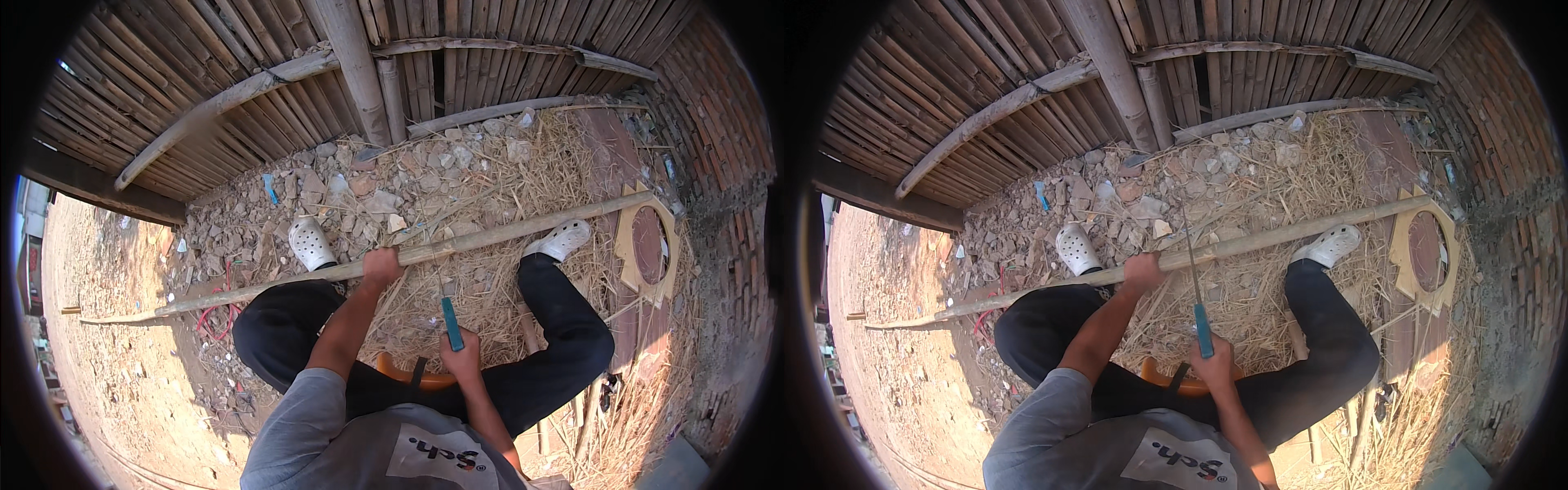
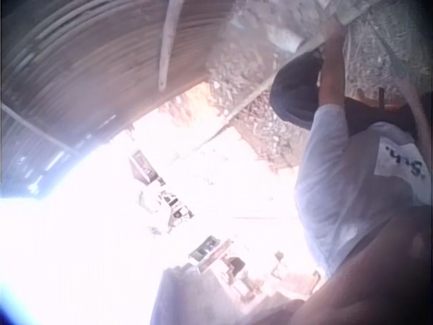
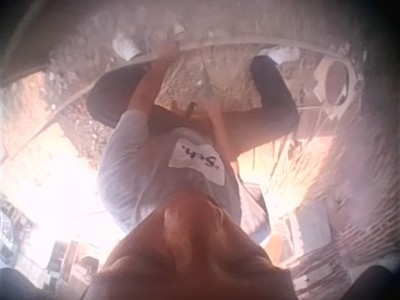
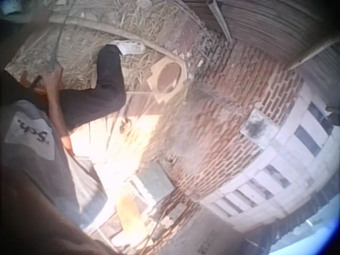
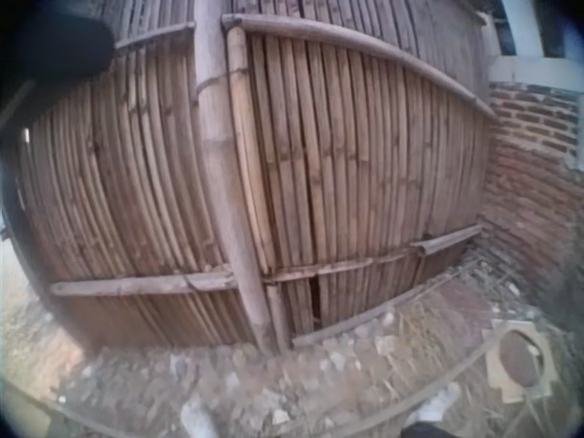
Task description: The person sits on a low stool and uses a hand saw to cut a long bamboo pole resting between their legs. They saw through the pole, pause to separate the cut section, and then resume sawing at a new location on the remaining length.
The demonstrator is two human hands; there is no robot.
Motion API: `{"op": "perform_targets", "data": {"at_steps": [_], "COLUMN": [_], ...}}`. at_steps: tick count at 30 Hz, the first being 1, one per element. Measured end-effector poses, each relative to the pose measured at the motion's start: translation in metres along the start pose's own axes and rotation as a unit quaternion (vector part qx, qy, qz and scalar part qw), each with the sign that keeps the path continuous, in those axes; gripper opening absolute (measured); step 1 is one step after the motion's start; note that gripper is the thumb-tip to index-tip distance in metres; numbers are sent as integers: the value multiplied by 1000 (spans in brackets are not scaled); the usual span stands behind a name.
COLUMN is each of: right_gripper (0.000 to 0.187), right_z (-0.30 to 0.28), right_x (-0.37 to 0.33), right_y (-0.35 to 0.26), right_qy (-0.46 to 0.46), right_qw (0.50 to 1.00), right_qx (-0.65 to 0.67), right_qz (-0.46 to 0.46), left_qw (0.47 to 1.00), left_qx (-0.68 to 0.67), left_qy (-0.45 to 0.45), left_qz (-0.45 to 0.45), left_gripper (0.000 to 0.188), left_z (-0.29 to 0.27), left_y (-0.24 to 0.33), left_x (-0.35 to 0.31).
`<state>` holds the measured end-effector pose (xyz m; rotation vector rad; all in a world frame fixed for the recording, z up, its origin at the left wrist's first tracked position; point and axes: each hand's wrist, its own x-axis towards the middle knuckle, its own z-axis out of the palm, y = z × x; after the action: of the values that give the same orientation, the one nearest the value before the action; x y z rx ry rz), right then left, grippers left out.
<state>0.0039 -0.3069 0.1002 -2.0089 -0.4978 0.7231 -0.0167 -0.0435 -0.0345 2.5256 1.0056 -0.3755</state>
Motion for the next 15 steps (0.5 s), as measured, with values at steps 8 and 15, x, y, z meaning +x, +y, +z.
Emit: {"op": "perform_targets", "data": {"at_steps": [8, 15], "right_gripper": [15, 18], "right_z": [-18, 9], "right_x": [-30, 16], "right_y": [-22, -4], "right_qy": [-11, 21], "right_qw": [1000, 998], "right_qx": [4, -28], "right_qz": [-18, -60], "left_qw": [999, 996], "left_qx": [-12, -5], "left_qy": [31, 89], "left_qz": [7, 33], "left_gripper": [35, 30], "left_z": [5, 14], "left_y": [-5, -7], "left_x": [-4, -3]}}
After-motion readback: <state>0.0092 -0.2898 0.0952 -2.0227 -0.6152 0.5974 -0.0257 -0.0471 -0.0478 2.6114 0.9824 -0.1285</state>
